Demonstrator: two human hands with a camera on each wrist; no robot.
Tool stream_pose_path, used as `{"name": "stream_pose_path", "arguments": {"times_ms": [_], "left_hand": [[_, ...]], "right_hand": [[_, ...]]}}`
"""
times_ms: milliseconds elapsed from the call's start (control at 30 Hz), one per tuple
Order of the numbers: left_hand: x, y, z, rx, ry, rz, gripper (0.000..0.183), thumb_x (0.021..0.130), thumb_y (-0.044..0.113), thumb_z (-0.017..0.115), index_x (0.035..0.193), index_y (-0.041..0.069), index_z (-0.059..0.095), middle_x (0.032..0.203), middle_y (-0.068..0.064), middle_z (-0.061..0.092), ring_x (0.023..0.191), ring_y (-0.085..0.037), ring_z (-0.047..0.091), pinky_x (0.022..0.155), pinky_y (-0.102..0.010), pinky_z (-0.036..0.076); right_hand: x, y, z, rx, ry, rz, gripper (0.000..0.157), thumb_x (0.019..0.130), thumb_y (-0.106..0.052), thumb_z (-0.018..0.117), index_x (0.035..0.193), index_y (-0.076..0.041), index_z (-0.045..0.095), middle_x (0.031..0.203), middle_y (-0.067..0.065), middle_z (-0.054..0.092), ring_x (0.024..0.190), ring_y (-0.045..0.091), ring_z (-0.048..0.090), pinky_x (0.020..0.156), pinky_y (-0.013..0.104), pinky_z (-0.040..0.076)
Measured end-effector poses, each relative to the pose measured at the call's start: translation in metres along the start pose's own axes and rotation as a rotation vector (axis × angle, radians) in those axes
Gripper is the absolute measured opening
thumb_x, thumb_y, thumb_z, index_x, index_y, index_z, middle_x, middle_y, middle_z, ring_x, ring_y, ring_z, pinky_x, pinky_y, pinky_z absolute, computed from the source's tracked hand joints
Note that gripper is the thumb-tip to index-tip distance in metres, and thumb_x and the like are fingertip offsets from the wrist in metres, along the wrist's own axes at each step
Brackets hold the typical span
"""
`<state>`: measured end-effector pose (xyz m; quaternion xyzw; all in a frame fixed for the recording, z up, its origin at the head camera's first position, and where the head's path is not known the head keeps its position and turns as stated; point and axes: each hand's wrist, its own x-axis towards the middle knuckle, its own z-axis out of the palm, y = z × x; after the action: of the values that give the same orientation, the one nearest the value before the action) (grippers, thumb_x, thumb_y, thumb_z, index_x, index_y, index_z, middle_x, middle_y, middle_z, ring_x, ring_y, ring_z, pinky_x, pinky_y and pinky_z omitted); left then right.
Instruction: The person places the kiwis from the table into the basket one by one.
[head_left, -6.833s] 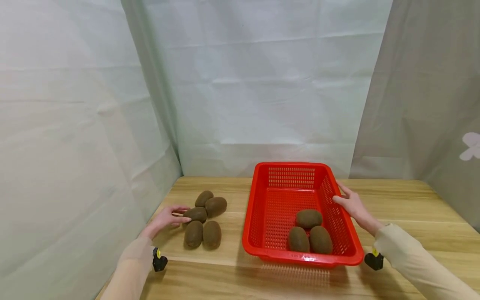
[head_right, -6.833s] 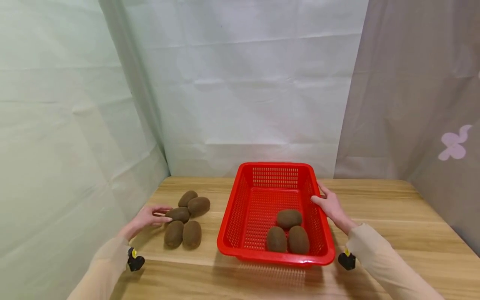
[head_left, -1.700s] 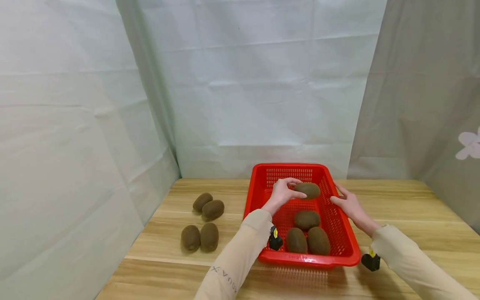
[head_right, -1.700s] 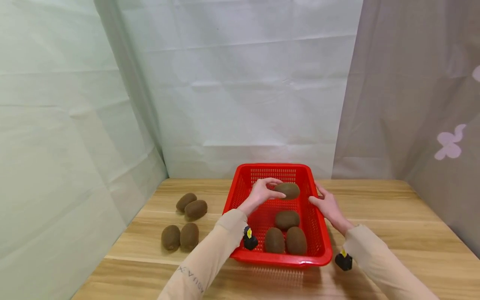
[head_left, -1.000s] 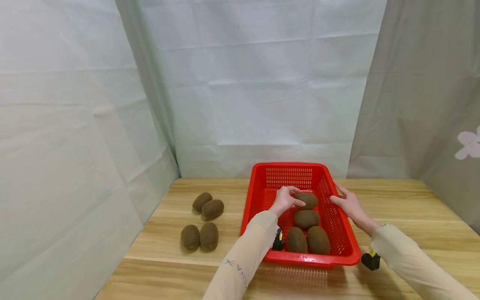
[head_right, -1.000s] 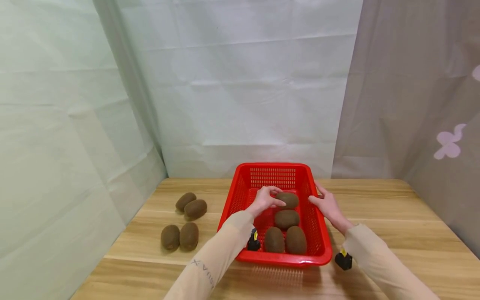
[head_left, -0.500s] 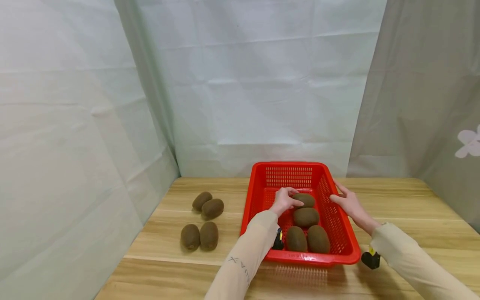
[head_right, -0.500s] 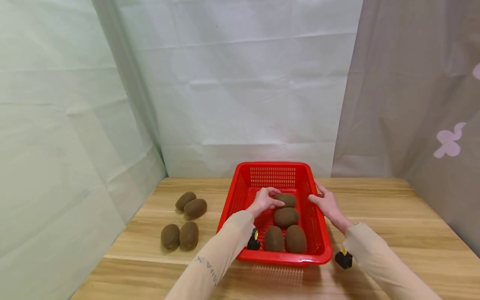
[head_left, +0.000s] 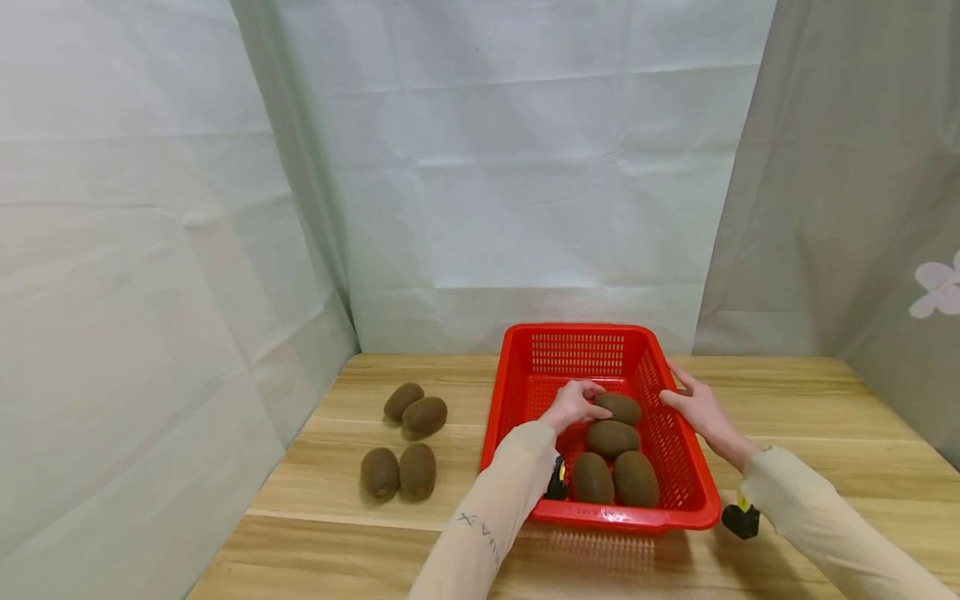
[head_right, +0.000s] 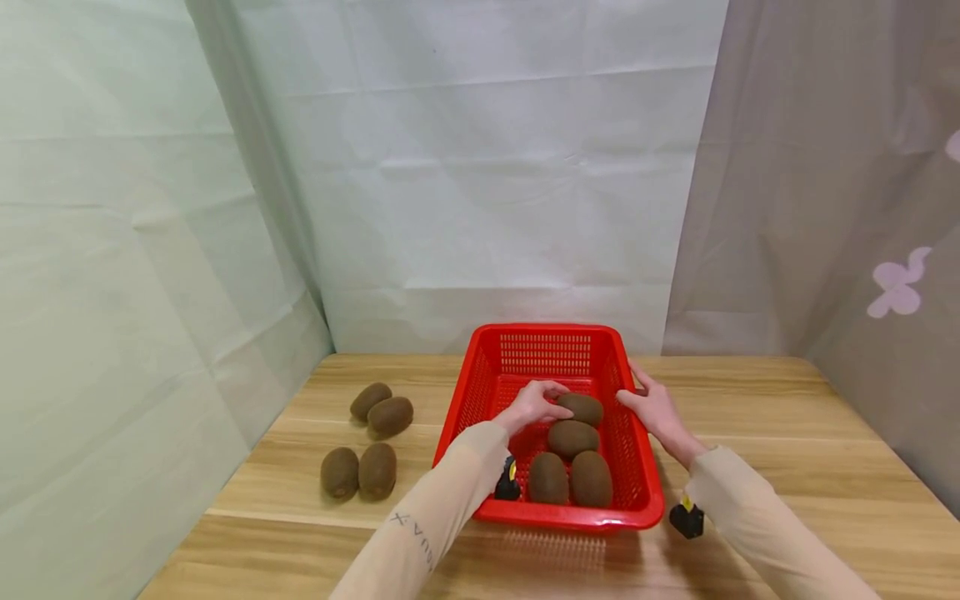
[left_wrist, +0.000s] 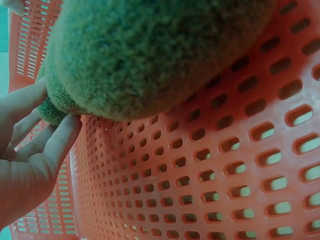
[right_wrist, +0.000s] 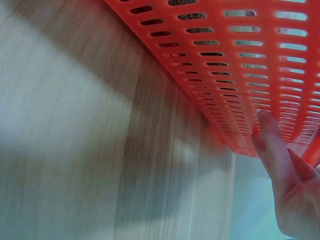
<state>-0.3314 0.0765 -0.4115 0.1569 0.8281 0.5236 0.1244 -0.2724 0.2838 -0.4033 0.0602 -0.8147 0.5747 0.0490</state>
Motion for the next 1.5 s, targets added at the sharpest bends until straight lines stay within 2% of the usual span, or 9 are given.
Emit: {"name": "stream_pose_path", "arguments": {"times_ms": [267, 467, 600, 733, 833, 1000, 1167, 1333, 1500], "left_hand": [[-0.002, 0.002, -0.002, 0.015, -0.026, -0.009, 0.046, 0.075, 0.003, 0.073, 0.119, 0.001, 0.057, 0.110, -0.009, 0.057, 0.085, -0.015, 0.055, 0.066, -0.028, 0.050], [-0.002, 0.006, -0.002, 0.100, 0.007, 0.002, 0.047, 0.075, 0.006, 0.073, 0.119, 0.003, 0.058, 0.110, -0.011, 0.057, 0.092, -0.021, 0.054, 0.077, -0.031, 0.047], [-0.004, 0.018, -0.003, 0.139, 0.020, 0.002, 0.046, 0.075, 0.007, 0.073, 0.119, 0.004, 0.058, 0.111, -0.010, 0.057, 0.091, -0.021, 0.052, 0.080, -0.032, 0.045], [-0.004, 0.035, -0.007, 0.127, 0.005, 0.045, 0.046, 0.076, 0.009, 0.073, 0.119, 0.004, 0.058, 0.115, -0.010, 0.055, 0.097, -0.021, 0.051, 0.079, -0.031, 0.045], [-0.003, 0.048, -0.015, 0.098, -0.022, 0.079, 0.044, 0.078, 0.010, 0.072, 0.119, 0.004, 0.058, 0.113, -0.008, 0.055, 0.097, -0.019, 0.051, 0.076, -0.029, 0.046], [-0.006, 0.068, -0.033, -0.007, -0.071, 0.098, 0.039, 0.079, 0.011, 0.071, 0.117, 0.006, 0.060, 0.106, -0.004, 0.056, 0.081, -0.017, 0.052, 0.068, -0.030, 0.047], [-0.010, 0.083, -0.053, -0.082, -0.103, 0.130, 0.037, 0.080, 0.014, 0.070, 0.116, 0.010, 0.060, 0.108, -0.004, 0.055, 0.092, -0.016, 0.054, 0.075, -0.031, 0.047], [-0.020, 0.096, -0.073, -0.084, -0.137, 0.166, 0.038, 0.082, 0.016, 0.069, 0.119, 0.012, 0.059, 0.108, 0.000, 0.055, 0.094, -0.014, 0.053, 0.076, -0.027, 0.046], [-0.030, 0.098, -0.093, -0.068, -0.169, 0.214, 0.035, 0.082, 0.019, 0.069, 0.116, 0.015, 0.061, 0.106, 0.004, 0.057, 0.092, -0.011, 0.055, 0.076, -0.026, 0.046]], "right_hand": [[0.000, 0.000, 0.000, 0.013, -0.001, 0.008, 0.063, 0.090, -0.007, 0.046, 0.145, -0.006, 0.014, 0.114, 0.039, 0.045, 0.081, 0.033, 0.061, 0.062, 0.038, 0.052], [-0.001, 0.000, 0.000, 0.015, 0.000, 0.010, 0.063, 0.091, -0.008, 0.047, 0.145, -0.007, 0.014, 0.115, 0.038, 0.045, 0.082, 0.034, 0.061, 0.063, 0.039, 0.052], [-0.002, 0.001, 0.001, 0.024, -0.007, 0.016, 0.064, 0.091, -0.008, 0.047, 0.145, -0.007, 0.013, 0.115, 0.038, 0.044, 0.082, 0.035, 0.061, 0.063, 0.039, 0.052], [-0.001, 0.002, 0.001, 0.036, -0.003, 0.024, 0.064, 0.091, -0.008, 0.047, 0.145, -0.007, 0.013, 0.115, 0.038, 0.045, 0.081, 0.034, 0.062, 0.063, 0.040, 0.052], [-0.001, 0.001, 0.001, 0.044, -0.005, 0.025, 0.063, 0.091, -0.008, 0.046, 0.145, -0.007, 0.013, 0.115, 0.038, 0.044, 0.080, 0.034, 0.062, 0.062, 0.040, 0.052], [-0.001, 0.000, 0.001, 0.036, -0.009, 0.015, 0.063, 0.091, -0.008, 0.047, 0.145, -0.006, 0.013, 0.114, 0.038, 0.045, 0.080, 0.034, 0.062, 0.062, 0.040, 0.052], [0.000, 0.000, 0.000, 0.022, -0.008, 0.003, 0.063, 0.091, -0.008, 0.047, 0.145, -0.006, 0.013, 0.113, 0.038, 0.046, 0.080, 0.033, 0.062, 0.062, 0.039, 0.052], [0.000, 0.001, 0.000, 0.032, -0.010, 0.005, 0.063, 0.091, -0.008, 0.046, 0.145, -0.007, 0.013, 0.114, 0.038, 0.045, 0.080, 0.034, 0.062, 0.062, 0.040, 0.052], [0.002, 0.001, -0.001, 0.012, 0.001, -0.003, 0.063, 0.091, -0.009, 0.046, 0.144, -0.005, 0.013, 0.116, 0.039, 0.043, 0.083, 0.034, 0.061, 0.063, 0.039, 0.052]]}}
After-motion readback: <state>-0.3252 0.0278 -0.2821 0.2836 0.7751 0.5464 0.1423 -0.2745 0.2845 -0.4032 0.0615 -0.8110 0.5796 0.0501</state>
